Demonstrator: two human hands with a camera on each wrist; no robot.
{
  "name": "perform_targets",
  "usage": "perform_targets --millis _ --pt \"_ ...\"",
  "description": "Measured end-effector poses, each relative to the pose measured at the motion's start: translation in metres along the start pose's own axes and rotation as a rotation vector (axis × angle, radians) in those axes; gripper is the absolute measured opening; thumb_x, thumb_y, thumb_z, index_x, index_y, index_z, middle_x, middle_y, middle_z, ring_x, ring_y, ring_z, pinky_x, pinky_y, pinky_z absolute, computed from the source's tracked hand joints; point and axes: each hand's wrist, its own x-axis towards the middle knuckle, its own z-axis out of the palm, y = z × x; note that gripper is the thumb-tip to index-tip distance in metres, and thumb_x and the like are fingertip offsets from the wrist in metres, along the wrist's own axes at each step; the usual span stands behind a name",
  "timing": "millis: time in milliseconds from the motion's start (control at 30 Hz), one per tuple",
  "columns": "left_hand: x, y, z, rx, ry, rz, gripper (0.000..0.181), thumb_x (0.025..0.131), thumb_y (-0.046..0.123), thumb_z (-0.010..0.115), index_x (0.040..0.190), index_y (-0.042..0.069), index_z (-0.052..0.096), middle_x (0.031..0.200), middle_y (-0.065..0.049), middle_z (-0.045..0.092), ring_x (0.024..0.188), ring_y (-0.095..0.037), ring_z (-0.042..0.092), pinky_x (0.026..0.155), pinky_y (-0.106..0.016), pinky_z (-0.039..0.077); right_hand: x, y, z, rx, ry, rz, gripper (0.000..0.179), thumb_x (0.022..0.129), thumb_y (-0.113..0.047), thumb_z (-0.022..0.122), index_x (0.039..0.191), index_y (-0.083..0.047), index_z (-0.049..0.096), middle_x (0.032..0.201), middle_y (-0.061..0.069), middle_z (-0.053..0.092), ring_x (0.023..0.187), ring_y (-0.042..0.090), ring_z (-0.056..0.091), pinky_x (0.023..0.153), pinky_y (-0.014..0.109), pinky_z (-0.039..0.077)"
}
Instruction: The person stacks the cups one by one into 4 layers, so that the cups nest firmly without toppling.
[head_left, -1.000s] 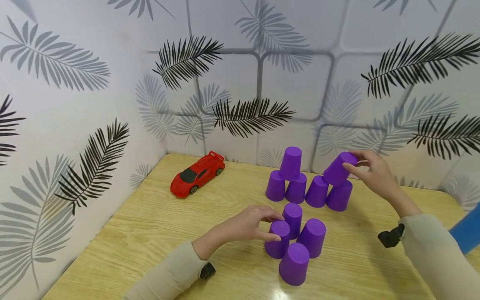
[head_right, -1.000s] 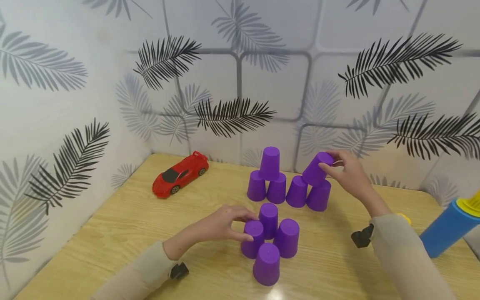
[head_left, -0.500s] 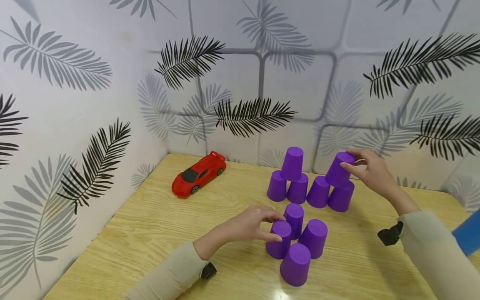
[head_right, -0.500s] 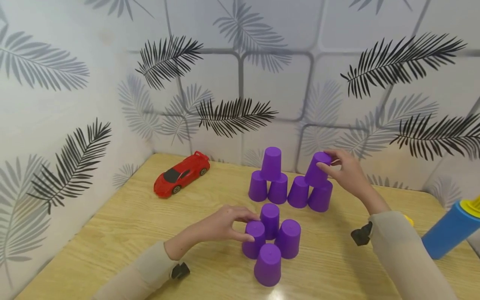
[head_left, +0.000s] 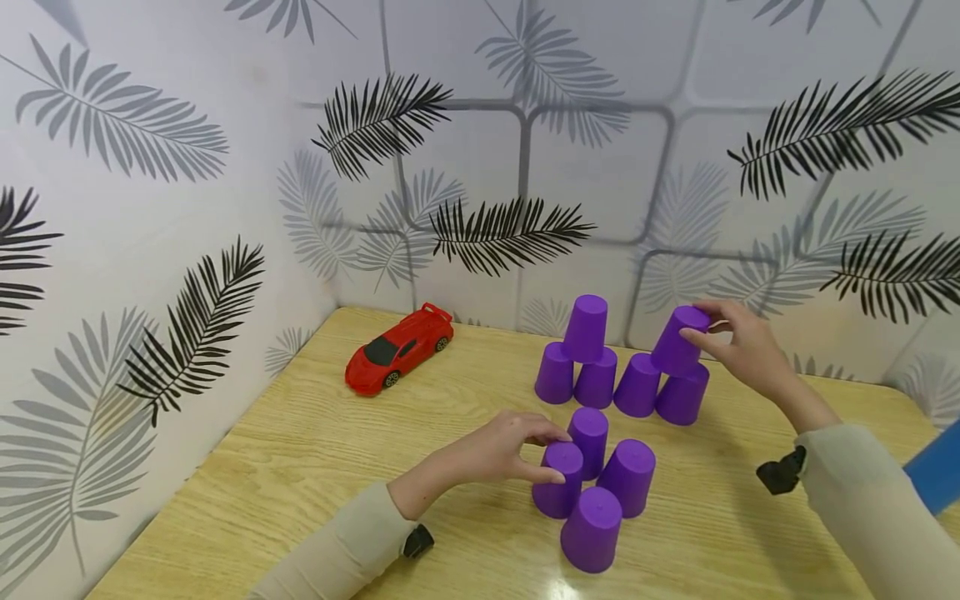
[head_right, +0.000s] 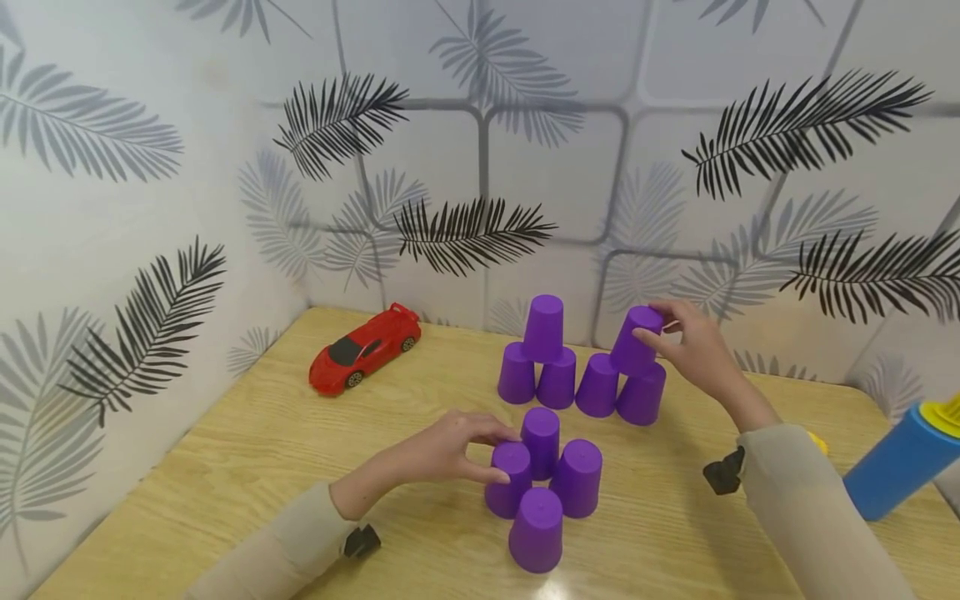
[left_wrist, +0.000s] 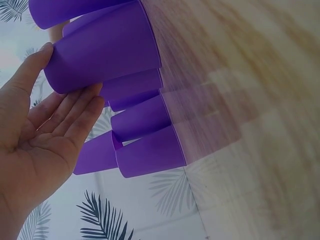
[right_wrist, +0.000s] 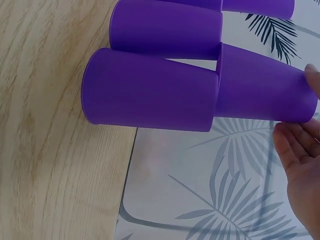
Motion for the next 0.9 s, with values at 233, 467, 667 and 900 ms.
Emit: perform_targets --millis 233,467,667,900 --pt "0.001 0.001 0.000 0.008 0.001 -0.002 0.044 0.086 0.027 0.077 0.124 0.008 0.066 0.120 -0.004 0.069 0.109 -0.013 0.067 0.096 -0.022 0.055 -0.014 0.001 -0.003 -0.079 0.244 -0.170 0.049 0.090 -0.012 0.070 0.129 0.011 0.052 0.113 0.028 0.057 0.099 0.038 0.053 0.085 0.018 0.037" --pt "-0.009 -0.009 -0.012 -0.121 0.059 -0.050 0.043 0.084 0.027 0.079 0.122 0.011 0.067 0.112 -0.002 0.073 0.102 -0.010 0.069 0.095 -0.023 0.056 -0.043 -0.010 0.006 -0.059 0.369 -0.451 0.070 0.094 -0.056 0.053 0.116 0.011 0.062 0.102 0.024 0.064 0.095 0.019 0.055 0.088 0.012 0.038" --pt "-0.016 -0.022 -0.036 -0.313 0.143 -0.100 0.039 0.085 0.022 0.078 0.120 0.010 0.067 0.110 -0.008 0.073 0.102 -0.014 0.070 0.095 -0.031 0.057 -0.073 -0.027 0.024 0.054 0.270 -0.553 0.064 0.094 -0.052 0.055 0.114 0.008 0.065 0.101 0.019 0.066 0.100 0.003 0.056 0.094 0.003 0.040" --pt "-0.015 -0.025 -0.060 -0.517 0.273 -0.181 0.043 0.088 0.024 0.074 0.127 0.008 0.063 0.119 -0.015 0.069 0.106 -0.016 0.068 0.092 -0.031 0.059 -0.096 -0.042 0.035 0.073 0.049 -0.493 0.045 0.080 -0.013 0.079 0.120 -0.001 0.063 0.111 0.003 0.064 0.102 0.001 0.055 0.090 0.008 0.045"
